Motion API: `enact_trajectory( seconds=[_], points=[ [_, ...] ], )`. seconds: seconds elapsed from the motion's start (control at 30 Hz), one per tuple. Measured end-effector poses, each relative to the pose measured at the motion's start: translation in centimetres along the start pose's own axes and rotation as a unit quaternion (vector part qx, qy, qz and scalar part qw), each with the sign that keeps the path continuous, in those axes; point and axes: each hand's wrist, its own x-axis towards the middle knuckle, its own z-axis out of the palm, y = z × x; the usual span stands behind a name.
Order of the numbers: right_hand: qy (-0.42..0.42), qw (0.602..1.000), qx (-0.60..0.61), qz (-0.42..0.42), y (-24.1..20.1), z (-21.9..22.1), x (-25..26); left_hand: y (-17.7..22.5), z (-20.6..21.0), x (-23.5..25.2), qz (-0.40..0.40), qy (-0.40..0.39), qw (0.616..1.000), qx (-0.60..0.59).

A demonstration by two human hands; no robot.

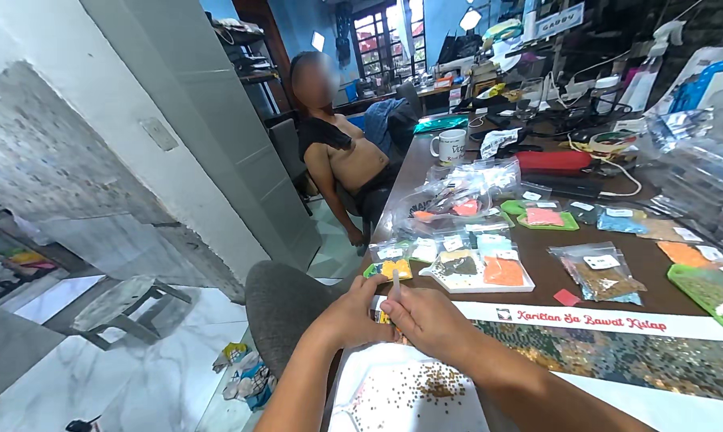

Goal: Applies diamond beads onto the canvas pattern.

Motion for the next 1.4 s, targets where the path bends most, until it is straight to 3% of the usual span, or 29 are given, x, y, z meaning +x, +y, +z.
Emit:
enact_trajectory(
  seconds=[0.43,0.67,0.93,1.03,1.2,1.4],
  points=[
    [-0.013,0.998,-0.017,-0.067,-0.1,0.1,0.0,0.0,0.1,0.1,0.001,-0.001,0.999,0.033],
    [-0.063,0.992,0.074,0.081,0.2,-0.8,0.2,-0.3,-0.2,0.0,0.014,-0.001,1.0,-0.014],
    [-0.017,0.989,0.09,0.119,0.5,-1.2,0.6,0.7,-0.6,-0.7,-0.061,0.026,0.998,-0.02],
    [-0.008,0.988,0.102,0.113,0.5,-1.1,0.5,0.5,-0.5,-0.6,-0.064,0.035,0.995,-0.064],
    [0.088,0.985,0.134,0.068,0.7,-0.7,0.4,0.3,-0.5,-0.7,-0.031,0.021,0.97,-0.241],
    [0.104,0.982,0.151,0.037,0.8,-0.7,0.3,-0.1,-0.6,-0.8,0.0,-0.03,0.959,-0.282]
  ],
)
